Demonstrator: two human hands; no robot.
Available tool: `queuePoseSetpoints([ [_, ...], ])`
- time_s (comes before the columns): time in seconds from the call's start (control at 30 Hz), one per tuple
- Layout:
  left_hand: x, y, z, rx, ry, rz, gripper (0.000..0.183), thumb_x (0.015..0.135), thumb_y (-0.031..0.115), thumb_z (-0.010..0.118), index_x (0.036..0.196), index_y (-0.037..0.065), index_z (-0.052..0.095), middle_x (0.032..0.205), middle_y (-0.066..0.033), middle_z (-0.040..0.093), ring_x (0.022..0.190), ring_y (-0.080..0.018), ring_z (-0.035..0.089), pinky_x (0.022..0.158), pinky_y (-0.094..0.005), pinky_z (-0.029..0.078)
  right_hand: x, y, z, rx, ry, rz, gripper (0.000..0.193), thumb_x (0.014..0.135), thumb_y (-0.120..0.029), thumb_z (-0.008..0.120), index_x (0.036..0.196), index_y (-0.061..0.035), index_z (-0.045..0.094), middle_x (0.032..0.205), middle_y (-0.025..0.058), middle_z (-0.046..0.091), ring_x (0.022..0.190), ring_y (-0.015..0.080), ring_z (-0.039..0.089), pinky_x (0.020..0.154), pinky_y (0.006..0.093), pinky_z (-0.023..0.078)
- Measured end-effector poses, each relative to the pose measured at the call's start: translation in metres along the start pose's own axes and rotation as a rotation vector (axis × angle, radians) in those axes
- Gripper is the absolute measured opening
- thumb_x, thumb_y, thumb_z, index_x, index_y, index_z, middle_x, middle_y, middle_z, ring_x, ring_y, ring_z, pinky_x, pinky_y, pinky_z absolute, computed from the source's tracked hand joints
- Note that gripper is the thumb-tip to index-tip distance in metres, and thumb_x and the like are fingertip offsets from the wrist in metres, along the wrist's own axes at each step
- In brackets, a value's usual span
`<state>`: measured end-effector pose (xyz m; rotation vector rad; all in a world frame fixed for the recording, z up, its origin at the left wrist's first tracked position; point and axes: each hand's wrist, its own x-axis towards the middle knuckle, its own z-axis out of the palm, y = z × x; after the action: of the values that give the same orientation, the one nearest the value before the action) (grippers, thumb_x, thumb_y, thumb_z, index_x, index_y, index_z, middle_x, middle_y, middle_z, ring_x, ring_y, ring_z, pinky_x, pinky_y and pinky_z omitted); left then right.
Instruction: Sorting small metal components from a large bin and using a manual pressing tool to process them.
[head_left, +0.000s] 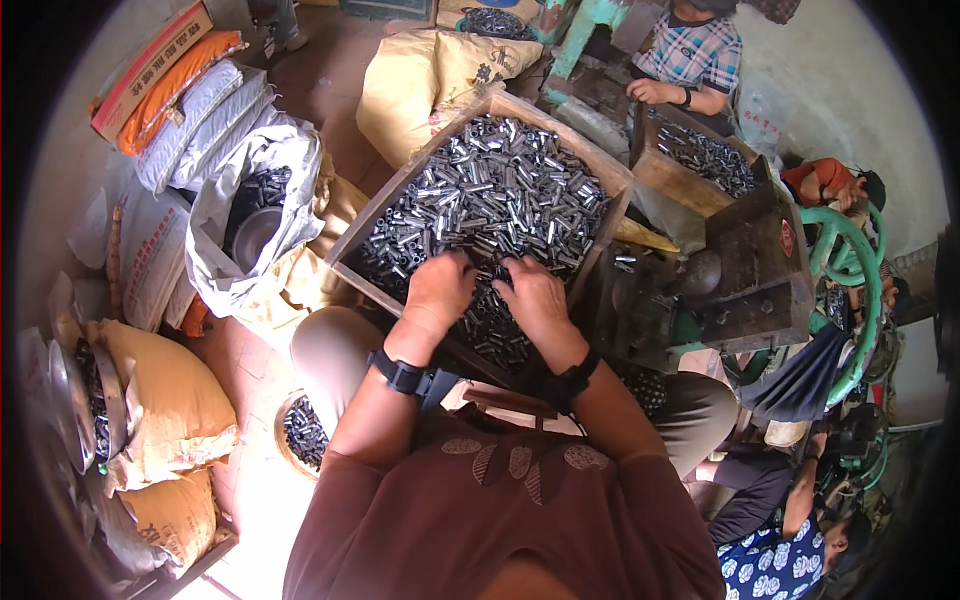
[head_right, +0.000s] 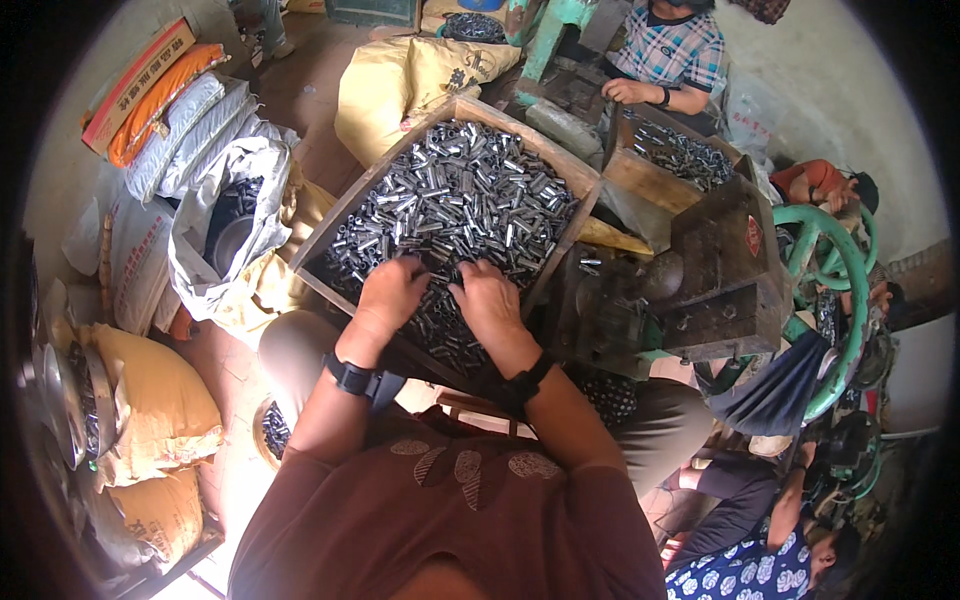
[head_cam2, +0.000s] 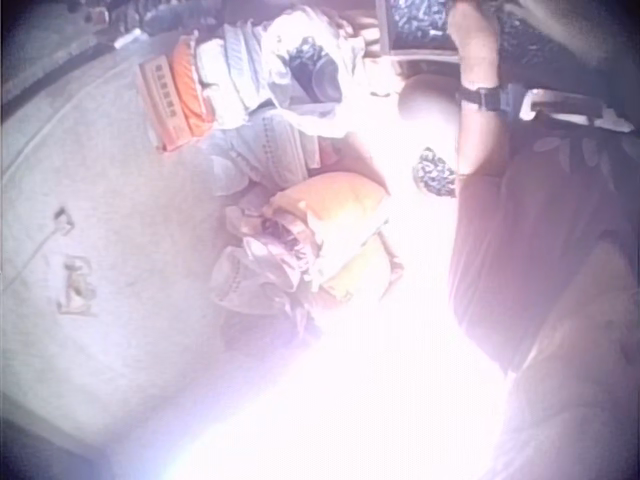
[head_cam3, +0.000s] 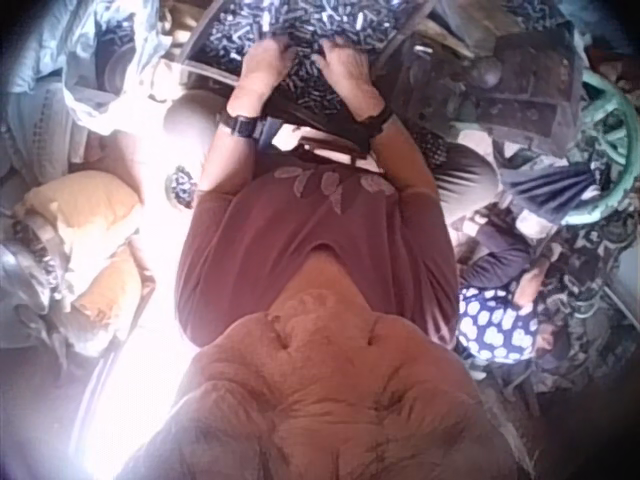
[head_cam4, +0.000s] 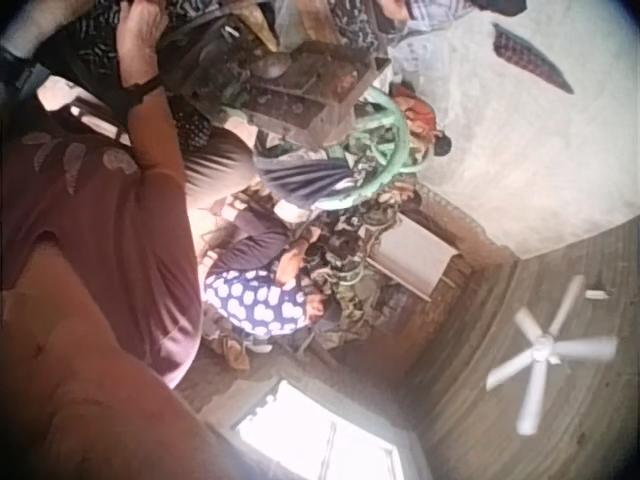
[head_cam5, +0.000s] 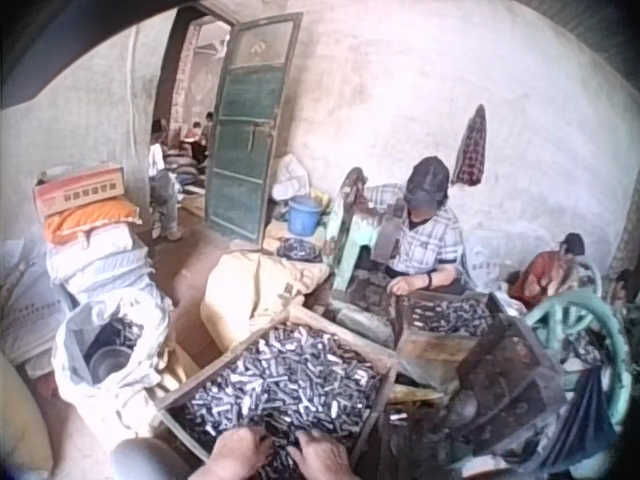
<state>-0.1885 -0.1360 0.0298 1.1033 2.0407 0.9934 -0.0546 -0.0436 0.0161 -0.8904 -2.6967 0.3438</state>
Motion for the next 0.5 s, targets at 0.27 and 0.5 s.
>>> queuePoseSetpoints([
  [0.27,0.000,-0.005,0.026,0.639,-0.007,0.013,0.016,0.072,0.014,0.063,0.082,0.003,0.061,0.088,-0.0178,0.060,0.083,-0.0317,0.062,0.073,-0.0378,0.050,-0.003,0.005,0.013,0.171,0.014,0.068,0.023,0.071,-0.013,0.068,0.091,-0.0039,0.059,0.088,0.0128,0.059,0.081,0.0298,0.059,0.069,0.0357,0.048],
  [0.5,0.004,-0.006,0.027,0.521,0.027,0.015,0.026,0.071,0.013,0.064,0.092,0.000,0.056,0.090,-0.0192,0.061,0.086,-0.0350,0.060,0.075,-0.0391,0.049,-0.017,0.021,-0.002,0.695,0.119,0.271,0.023,0.076,-0.008,0.065,0.096,-0.0022,0.058,0.085,0.0104,0.064,0.076,0.0215,0.063,0.063,0.0314,0.049],
])
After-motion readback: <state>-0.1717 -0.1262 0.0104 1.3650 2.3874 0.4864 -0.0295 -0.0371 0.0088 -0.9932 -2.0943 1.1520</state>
